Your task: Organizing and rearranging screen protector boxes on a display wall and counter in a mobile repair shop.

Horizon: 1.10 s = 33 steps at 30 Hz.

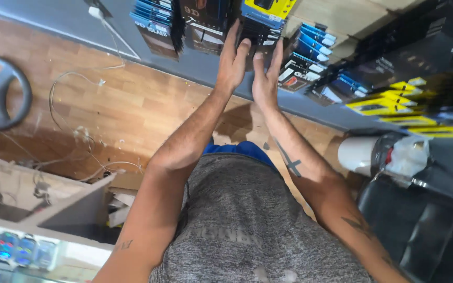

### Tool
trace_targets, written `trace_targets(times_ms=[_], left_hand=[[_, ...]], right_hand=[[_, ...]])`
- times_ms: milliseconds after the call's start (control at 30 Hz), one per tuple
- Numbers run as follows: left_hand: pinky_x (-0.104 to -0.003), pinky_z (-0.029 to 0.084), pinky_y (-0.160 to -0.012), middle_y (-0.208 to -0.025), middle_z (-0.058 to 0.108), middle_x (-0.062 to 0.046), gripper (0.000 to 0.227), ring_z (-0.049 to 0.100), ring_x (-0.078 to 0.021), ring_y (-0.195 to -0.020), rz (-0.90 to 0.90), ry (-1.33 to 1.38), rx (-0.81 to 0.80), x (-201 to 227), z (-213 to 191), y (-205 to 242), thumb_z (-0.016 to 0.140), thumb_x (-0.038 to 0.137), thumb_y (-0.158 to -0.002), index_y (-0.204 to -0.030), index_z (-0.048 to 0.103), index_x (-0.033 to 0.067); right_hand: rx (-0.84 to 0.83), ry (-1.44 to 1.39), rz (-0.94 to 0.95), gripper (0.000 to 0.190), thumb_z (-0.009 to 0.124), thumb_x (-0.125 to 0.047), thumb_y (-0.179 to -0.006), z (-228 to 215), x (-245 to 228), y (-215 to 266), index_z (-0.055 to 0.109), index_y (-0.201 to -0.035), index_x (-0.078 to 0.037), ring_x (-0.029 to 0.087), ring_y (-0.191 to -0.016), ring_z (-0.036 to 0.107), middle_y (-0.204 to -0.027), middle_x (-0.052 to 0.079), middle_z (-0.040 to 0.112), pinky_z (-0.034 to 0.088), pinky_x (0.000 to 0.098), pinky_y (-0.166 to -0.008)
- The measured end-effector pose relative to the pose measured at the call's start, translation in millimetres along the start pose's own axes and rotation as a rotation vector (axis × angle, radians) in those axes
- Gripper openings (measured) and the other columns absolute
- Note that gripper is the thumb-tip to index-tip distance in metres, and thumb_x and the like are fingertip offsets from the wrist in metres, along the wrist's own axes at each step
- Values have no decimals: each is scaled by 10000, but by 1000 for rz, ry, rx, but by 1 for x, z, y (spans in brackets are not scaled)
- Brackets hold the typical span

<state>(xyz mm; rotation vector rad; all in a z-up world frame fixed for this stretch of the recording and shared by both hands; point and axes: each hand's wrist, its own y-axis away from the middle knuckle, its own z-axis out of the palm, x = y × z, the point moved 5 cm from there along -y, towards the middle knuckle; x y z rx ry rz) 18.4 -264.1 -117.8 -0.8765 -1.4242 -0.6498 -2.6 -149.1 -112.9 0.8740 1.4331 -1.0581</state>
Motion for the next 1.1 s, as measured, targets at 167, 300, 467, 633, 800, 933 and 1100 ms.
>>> trace_targets(times_ms=[167,300,467,633,800,933,1100], left_hand=[[-425,292,-1109,-1474,319,-139,614,327,-278,-1370,9,59,-116,-4,3,-17,400,387,-902,-1421,242,102],[-398,323,-1082,-1496,273,-127,663,339,-266,-1359,-107,148,-192,-1,7,-22,385,329,-851,-1442,177,111],[-354,191,-1152,-1525,154,-134,621,176,-232,-1418,-73,326,-229,-20,10,-24,324,280,-894,-1442,146,49],[-368,139,-1183,-1532,155,-105,570,141,-210,-1434,-25,405,-258,-34,9,-20,320,286,-936,-1447,185,72],[-383,142,-1201,-1550,93,-92,612,105,-208,-1452,45,545,-296,-31,8,-14,373,366,-961,-1466,149,104],[-375,130,-1208,-1554,104,-73,585,105,-200,-1458,48,507,-288,-26,5,-10,342,293,-949,-1471,137,125],[-404,31,-1216,-1555,80,-62,616,40,-193,-1466,62,440,-283,-25,2,-5,350,397,-951,-1469,149,133]], right_hand=[[74,-208,-10,686,547,-258,-955,-1,15,-26,86,-1445,-121,286,-1400,246,-1513,160,165,289,426,-1141],[60,-30,-8,641,443,-335,-927,-6,15,-41,125,-1447,-136,260,-1451,84,-1543,96,77,55,477,-1178],[-50,-218,-134,522,355,-285,-1018,-9,32,-40,130,-1470,-154,224,-1441,187,-1552,85,107,249,389,-1192],[-55,-272,-148,512,368,-341,-1020,-9,34,-34,179,-1470,-186,216,-1426,239,-1542,62,178,291,392,-1169],[-57,-307,-146,547,386,-358,-1016,-5,32,-28,156,-1475,-169,208,-1446,186,-1552,56,137,254,398,-1190],[-63,-292,-133,574,393,-393,-1014,-4,29,-25,129,-1473,-172,222,-1437,217,-1548,77,158,271,412,-1184],[-55,-286,-110,585,390,-389,-1008,-2,31,-21,116,-1476,-169,217,-1459,133,-1558,69,86,209,389,-1208]])
